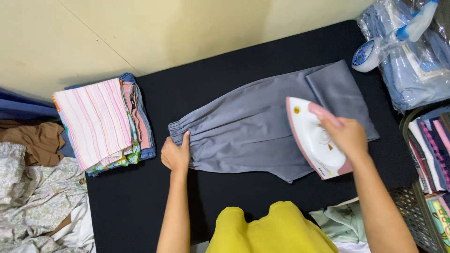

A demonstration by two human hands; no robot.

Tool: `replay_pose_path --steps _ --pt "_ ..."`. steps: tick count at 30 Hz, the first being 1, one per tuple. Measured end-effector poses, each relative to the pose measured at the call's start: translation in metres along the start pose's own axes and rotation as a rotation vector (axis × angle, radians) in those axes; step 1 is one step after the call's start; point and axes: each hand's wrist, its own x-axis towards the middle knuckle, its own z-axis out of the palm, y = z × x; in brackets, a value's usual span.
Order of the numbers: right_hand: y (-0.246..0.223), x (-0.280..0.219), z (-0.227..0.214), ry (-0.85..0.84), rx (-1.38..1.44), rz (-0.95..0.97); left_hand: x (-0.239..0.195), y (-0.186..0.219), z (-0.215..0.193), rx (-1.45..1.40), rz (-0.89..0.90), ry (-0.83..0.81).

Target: Ironing a pair of grey pants and then folding them on a flat surface.

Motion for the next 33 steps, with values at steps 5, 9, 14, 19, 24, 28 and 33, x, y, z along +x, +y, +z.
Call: replay_pose_path --steps 5,9,14,19,24,28,33 --pt "0.049 0.011 -0.028 0.028 0.089 0.163 0.006 -0.020 -0.004 -0.209 0.046 -0.060" --pt "0.135 0.028 -0.035 0.179 0.358 0.236 0.010 -0.034 -0.030 -0.084 0.051 0.081" --pt "0.189 0.037 -0.055 0.228 0.208 0.323 0.002 -0.049 -0.071 -0.036 -0.037 0.164" --pt "0.259 0.064 -0.032 0.279 -0.223 0.318 -0.029 -0.036 -0.057 -0.112 0.089 0.279" --pt "0.258 0.053 -0.016 0.473 -0.301 0.156 -0.080 0.022 -0.014 -0.096 0.505 0.130" --pt "0.129 0.013 -0.014 0.697 -0.434 -0.171 -0.117 0.059 0.017 -0.142 0.636 -0.042" --pt "-0.002 0.000 0.063 0.307 -0.077 -0.536 -0.141 0.076 0.031 -0.082 0.772 -0.278"
